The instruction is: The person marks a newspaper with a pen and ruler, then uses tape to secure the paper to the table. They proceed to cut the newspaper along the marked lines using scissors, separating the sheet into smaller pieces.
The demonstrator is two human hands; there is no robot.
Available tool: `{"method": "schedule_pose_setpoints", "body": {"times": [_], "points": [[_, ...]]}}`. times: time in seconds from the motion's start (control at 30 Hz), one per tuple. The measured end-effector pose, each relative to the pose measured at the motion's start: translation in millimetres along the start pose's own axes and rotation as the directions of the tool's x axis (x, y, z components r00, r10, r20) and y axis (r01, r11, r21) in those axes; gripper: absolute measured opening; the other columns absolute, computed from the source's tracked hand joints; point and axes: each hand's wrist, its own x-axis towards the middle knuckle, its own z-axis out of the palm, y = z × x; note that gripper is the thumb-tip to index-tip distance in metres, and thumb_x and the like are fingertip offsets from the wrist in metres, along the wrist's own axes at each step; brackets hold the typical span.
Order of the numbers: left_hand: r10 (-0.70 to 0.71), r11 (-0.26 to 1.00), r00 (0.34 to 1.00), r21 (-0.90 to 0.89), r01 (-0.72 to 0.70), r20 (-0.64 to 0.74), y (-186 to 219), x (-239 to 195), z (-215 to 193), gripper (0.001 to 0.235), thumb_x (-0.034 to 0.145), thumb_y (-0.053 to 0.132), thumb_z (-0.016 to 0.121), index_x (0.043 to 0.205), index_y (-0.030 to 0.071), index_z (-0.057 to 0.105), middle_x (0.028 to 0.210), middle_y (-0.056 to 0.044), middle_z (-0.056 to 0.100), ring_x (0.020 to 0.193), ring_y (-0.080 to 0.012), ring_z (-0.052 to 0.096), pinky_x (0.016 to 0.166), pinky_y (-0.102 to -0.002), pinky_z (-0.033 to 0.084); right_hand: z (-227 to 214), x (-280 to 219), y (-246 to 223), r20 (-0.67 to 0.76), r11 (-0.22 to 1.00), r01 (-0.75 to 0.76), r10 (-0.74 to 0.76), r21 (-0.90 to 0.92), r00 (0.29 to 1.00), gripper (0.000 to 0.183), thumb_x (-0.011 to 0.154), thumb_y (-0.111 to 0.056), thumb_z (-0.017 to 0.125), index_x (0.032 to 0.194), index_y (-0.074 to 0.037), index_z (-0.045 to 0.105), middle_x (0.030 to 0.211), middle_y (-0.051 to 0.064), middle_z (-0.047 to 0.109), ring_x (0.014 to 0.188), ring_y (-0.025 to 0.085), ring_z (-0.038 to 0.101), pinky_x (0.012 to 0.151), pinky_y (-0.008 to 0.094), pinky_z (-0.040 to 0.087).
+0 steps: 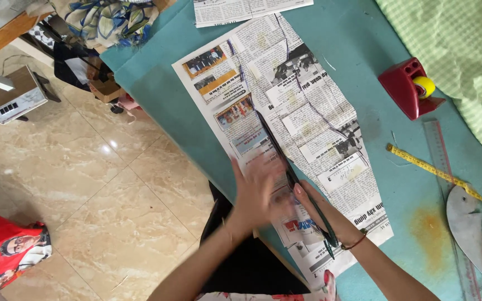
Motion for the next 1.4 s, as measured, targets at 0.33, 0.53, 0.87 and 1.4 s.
{"method": "schedule_pose_setpoints", "body": {"times": [0.33, 0.53, 0.87, 1.4], "points": [[0.061, 0.998, 0.997, 0.029, -0.063, 0.046, 32, -94, 42, 0.077, 0.087, 0.046, 0.07, 0.148, 0.007, 0.044, 0.156, -0.018, 0.044, 0.147, -0.0384, 0.041, 0.117, -0.075, 0.018, 0, 3, 13, -0.005, 0.999, 0.029, -0.029, 0.035, 1.0, 0.046, 0.106, -0.04, 0.043, 0.125, -0.001, 0.057, 0.104, 0.004, 0.06, 0.102, 0.011, 0.055, 0.093, 0.026, 0.047], [0.236, 0.948, 0.97, 0.235, -0.216, -0.061, 5, -110, 57, 0.028, 0.095, 0.028, 0.07, 0.12, 0.018, 0.063, 0.129, -0.004, 0.061, 0.126, -0.0239, 0.057, 0.109, -0.057, 0.039, 0, 2, 0, -0.012, 1.0, -0.014, 0.014, 0.025, 1.0, 0.05, 0.105, -0.043, 0.041, 0.131, -0.003, 0.055, 0.114, 0.003, 0.062, 0.11, 0.01, 0.055, 0.098, 0.025, 0.044], [0.18, 0.979, 0.983, 0.101, -0.176, -0.029, 31, -96, 35, 0.082, 0.079, 0.071, 0.077, 0.135, 0.016, 0.055, 0.145, -0.01, 0.049, 0.138, -0.0324, 0.044, 0.111, -0.061, 0.032, -1, 6, 18, 0.042, 0.981, -0.039, 0.032, 0.188, 0.999, 0.063, 0.104, -0.048, 0.037, 0.14, 0.002, 0.051, 0.129, 0.003, 0.06, 0.124, 0.009, 0.051, 0.108, 0.025, 0.039], [-0.299, 0.91, 0.954, -0.306, 0.28, -0.016, 39, -84, -4, 0.023, 0.089, 0.018, 0.073, 0.111, 0.012, 0.071, 0.107, -0.007, 0.072, 0.103, -0.0272, 0.07, 0.098, -0.046, 0.048, 0, -5, -17, 0.13, 0.872, -0.226, 0.187, 0.435, 0.974, 0.058, 0.104, -0.053, 0.045, 0.124, 0.001, 0.054, 0.076, 0.001, 0.043, 0.058, 0.008, 0.036, 0.049, 0.024, 0.032]]}}
